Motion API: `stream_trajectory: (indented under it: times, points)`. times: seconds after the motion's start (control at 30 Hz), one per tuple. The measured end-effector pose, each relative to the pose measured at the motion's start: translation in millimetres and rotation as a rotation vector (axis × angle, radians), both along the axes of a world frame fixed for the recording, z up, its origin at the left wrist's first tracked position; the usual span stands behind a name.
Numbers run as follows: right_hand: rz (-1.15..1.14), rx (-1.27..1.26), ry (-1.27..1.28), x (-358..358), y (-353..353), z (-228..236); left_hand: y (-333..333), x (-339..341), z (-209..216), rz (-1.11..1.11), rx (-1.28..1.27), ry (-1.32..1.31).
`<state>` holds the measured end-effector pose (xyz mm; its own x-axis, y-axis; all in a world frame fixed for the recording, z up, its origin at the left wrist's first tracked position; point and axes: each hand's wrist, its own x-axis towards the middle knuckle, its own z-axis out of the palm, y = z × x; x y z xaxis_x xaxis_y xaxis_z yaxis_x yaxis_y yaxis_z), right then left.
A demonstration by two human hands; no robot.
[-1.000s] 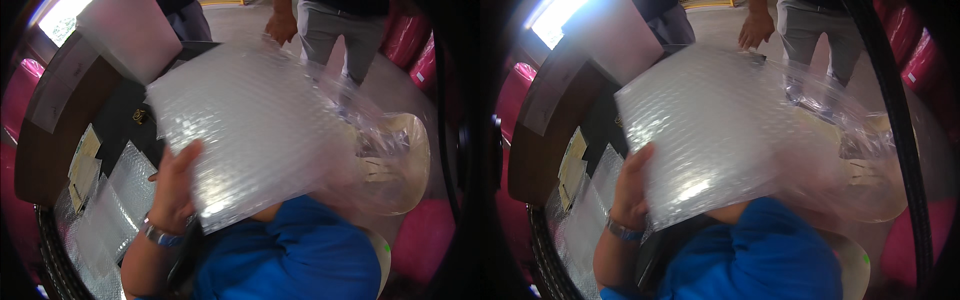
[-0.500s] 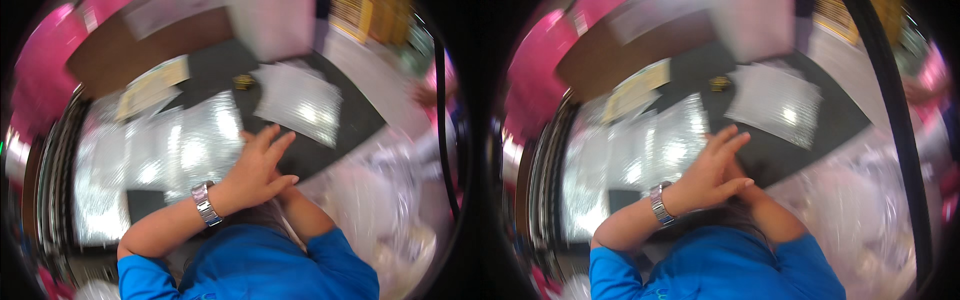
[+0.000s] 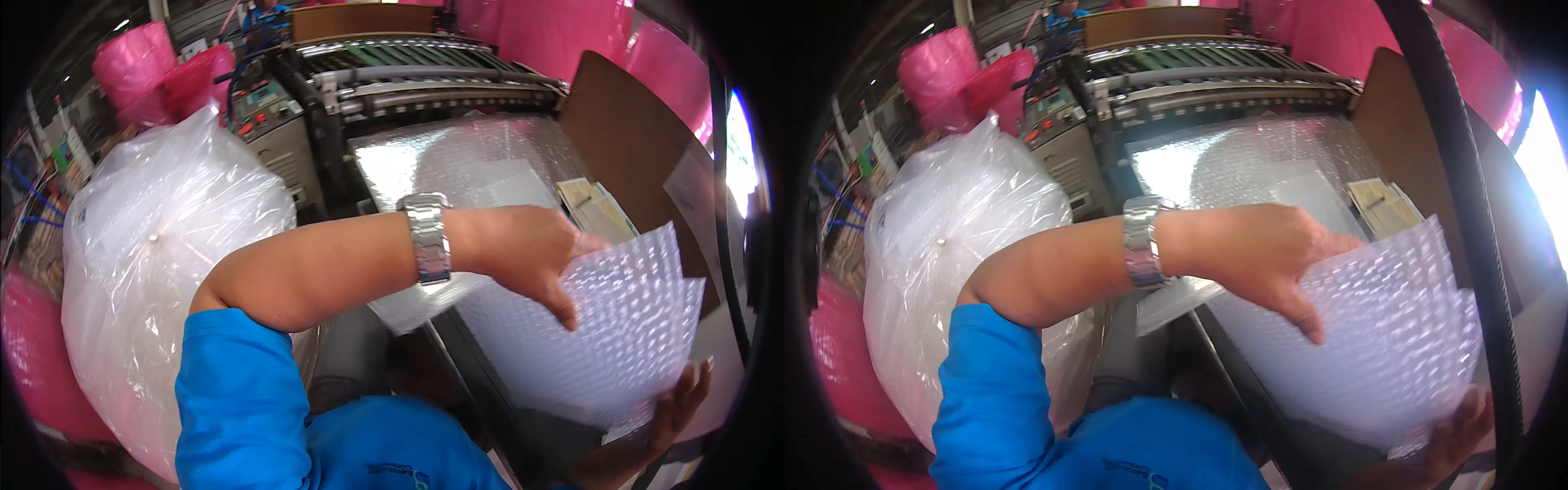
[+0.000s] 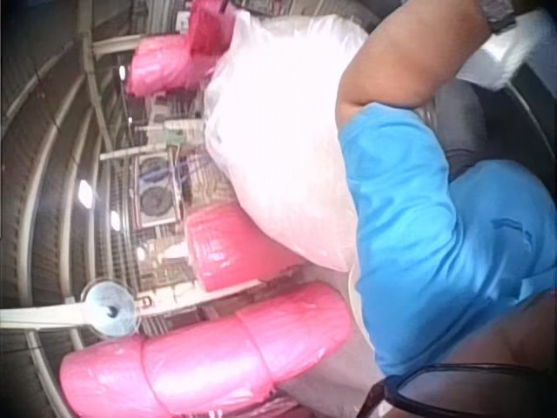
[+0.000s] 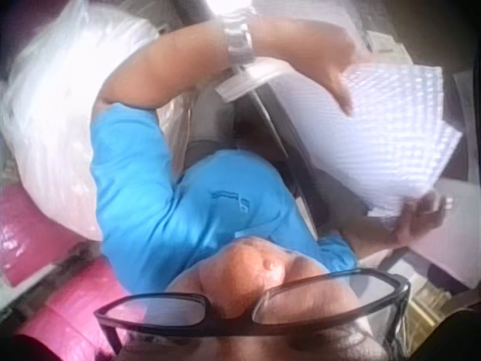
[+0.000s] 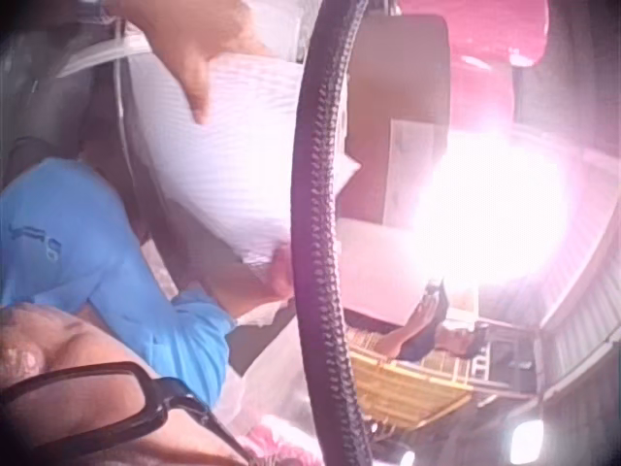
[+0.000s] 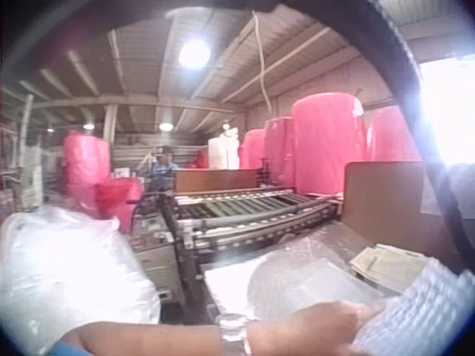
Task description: The person stands at a workstation and repeatedly picks up stacks of bubble wrap sheets. They separate the sheets and place them into a large clear plastic bag positioned to their left. The person continues this process, handling the bubble wrap and organizing it into the bag.
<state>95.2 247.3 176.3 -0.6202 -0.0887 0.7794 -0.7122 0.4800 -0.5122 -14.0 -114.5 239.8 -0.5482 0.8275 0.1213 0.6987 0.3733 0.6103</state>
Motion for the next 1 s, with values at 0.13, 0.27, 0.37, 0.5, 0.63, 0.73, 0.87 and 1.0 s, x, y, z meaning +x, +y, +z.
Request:
stream_trajectory:
  times: [0.13, 0.27, 0.37, 0.5, 0.63, 0.73, 0.87, 1.0]
  points:
    - [-0.449, 0.109, 0.012, -52, 32, 31, 4, -45, -68, 0.246, 0.370, 0.660]
    - [-0.581, 0.261, 0.152, -33, 8, 32, 43, -103, -201, 0.626, 0.215, 0.269]
    - [-0.624, 0.199, 0.057, 5, 20, 24, 80, -103, -248, 0.695, -0.067, 0.475]
    - [-0.695, 0.095, 0.038, 42, 34, 36, 142, -130, -248, 0.923, 0.181, 0.242]
    - [-0.523, -0.041, 0.064, 1, 17, 37, 151, -170, -220, 0.759, 0.959, -0.045]
    - [-0.392, -0.152, -0.085, -31, 2, 26, 90, -111, -98, -0.082, 1.095, -1.250]
    - [0.084, -0.350, -0.411, -128, -57, -8, -34, -74, -20, -0.336, 0.817, -1.069]
    - [0.246, -0.281, -0.500, -157, -164, -5, -134, -17, 24, 0.028, 0.274, -0.752]
